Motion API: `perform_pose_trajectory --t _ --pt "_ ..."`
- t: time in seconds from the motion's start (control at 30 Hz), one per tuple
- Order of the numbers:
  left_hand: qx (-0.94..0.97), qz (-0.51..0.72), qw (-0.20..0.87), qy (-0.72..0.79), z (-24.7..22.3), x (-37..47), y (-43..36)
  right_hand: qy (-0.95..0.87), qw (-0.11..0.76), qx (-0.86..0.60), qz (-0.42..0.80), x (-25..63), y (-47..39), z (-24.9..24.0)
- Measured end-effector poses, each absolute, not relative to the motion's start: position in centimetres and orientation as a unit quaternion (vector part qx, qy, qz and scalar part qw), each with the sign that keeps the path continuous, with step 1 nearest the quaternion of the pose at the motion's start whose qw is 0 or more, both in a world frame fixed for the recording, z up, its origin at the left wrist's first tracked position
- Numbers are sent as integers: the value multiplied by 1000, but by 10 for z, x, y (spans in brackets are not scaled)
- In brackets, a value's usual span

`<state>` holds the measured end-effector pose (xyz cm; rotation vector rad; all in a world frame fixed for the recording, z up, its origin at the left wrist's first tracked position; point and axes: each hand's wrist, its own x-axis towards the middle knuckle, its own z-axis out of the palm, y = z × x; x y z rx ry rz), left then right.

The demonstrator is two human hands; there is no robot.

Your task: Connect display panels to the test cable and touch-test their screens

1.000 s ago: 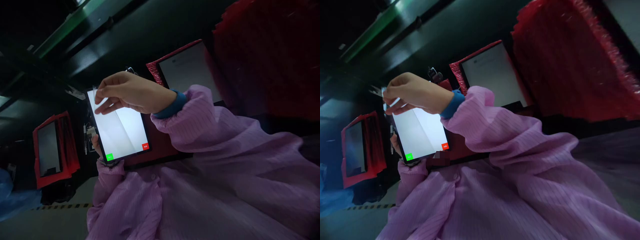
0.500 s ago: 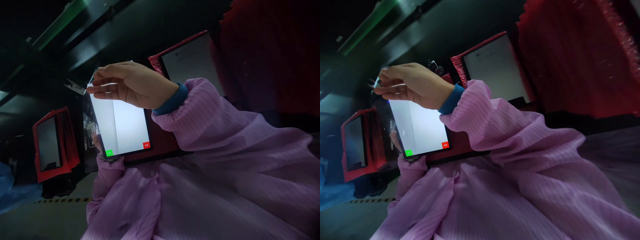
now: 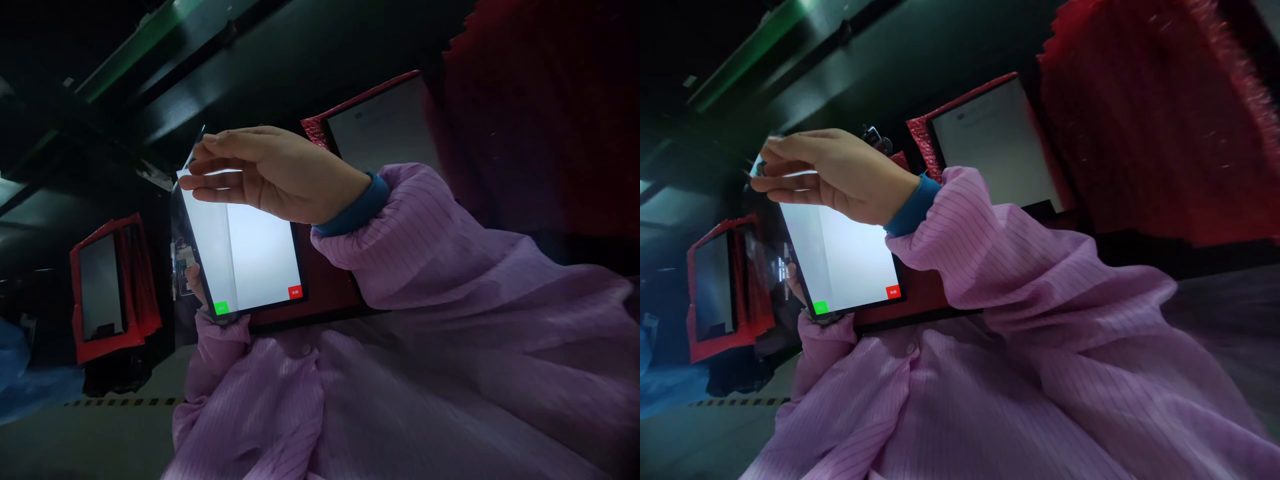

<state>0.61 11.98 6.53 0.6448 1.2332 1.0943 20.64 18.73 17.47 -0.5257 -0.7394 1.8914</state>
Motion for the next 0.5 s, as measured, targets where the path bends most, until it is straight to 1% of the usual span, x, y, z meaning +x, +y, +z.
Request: perform_pose_trajectory --t 0.1,0.27,0.33,0.4,0.5 --pt "290 543 604 506 68 11 121 -312 500 -219 778 207 188 173" --pt "295 552 616 478 69 14 122 -364 489 -240 756 212 189 172" --pt "268 572 622 462 67 13 123 -437 500 -282 693 214 187 174" --pt "229 600 632 434 66 12 124 -532 493 -356 589 215 185 180" --pt "178 623 648 401 64 11 125 -643 442 -453 432 219 180 186"
